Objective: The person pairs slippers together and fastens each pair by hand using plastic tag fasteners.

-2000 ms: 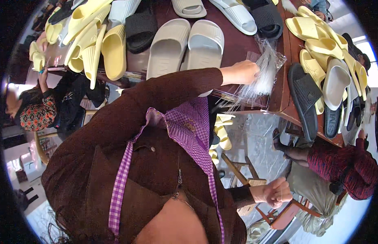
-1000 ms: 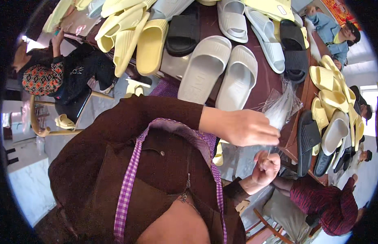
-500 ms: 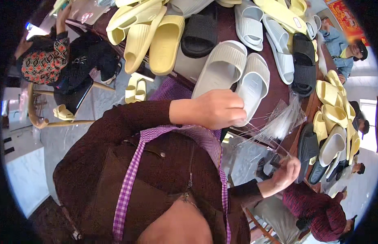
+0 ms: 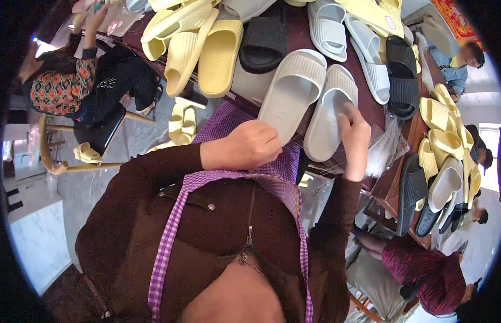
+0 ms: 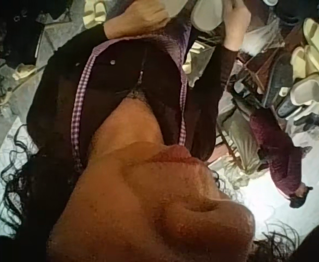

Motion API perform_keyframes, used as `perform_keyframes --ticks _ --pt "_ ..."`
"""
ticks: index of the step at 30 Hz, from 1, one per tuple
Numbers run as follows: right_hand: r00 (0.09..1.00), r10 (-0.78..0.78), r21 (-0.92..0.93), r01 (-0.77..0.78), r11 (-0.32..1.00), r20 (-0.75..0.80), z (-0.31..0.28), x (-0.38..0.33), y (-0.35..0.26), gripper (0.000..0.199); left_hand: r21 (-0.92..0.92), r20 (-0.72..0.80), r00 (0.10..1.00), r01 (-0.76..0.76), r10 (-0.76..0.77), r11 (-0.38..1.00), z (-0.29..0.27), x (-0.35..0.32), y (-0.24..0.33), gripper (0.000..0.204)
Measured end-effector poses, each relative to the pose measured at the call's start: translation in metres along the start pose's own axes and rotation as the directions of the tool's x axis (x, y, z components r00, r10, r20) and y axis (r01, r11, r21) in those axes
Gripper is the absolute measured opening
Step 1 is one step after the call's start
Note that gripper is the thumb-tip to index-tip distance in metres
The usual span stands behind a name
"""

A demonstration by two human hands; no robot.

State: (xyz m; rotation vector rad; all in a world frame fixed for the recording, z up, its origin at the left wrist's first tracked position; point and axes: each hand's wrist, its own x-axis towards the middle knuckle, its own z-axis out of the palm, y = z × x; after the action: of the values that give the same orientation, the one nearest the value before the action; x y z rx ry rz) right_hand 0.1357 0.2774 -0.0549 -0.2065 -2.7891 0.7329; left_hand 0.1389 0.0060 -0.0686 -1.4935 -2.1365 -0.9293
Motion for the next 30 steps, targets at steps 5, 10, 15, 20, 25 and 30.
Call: perform_keyframes --ticks 5,10,15,20,25,30 --pt "0.995 -0.009 0.091 0.019 0.996 -0.104 0.008 0.004 -0.009 0.022 0.065 -0.02 0.999 0.044 -0.042 0.997 0.014 0.008 -0.002 0.019" --pt "0.988 0.032 0.288 0.013 0.957 -0.149 0.01 -0.001 0.026 0.021 0.102 -0.014 0.996 0.084 -0.083 0.991 0.036 0.022 -0.002 0.015" --pt "0.975 0.219 0.378 -0.187 0.907 -0.043 -0.011 0.015 0.034 0.02 0.168 0.047 0.992 0.105 -0.115 0.98 0.07 0.042 -0.016 0.013" --pt "0.991 0.06 0.209 -0.035 0.977 -0.116 -0.013 0.072 0.069 0.021 0.18 0.023 0.996 0.077 -0.082 0.981 0.078 0.065 -0.03 0.008" --pt "0.996 0.066 0.032 -0.065 0.997 -0.052 0.012 0.124 0.098 0.026 0.178 -0.007 0.993 0.118 -0.118 0.977 0.082 0.07 -0.04 0.007" --pt "0.992 0.116 -0.21 -0.103 0.972 0.049 0.035 0.151 0.097 0.026 0.153 0.03 0.99 0.129 -0.135 0.98 0.077 0.068 -0.05 0.006"
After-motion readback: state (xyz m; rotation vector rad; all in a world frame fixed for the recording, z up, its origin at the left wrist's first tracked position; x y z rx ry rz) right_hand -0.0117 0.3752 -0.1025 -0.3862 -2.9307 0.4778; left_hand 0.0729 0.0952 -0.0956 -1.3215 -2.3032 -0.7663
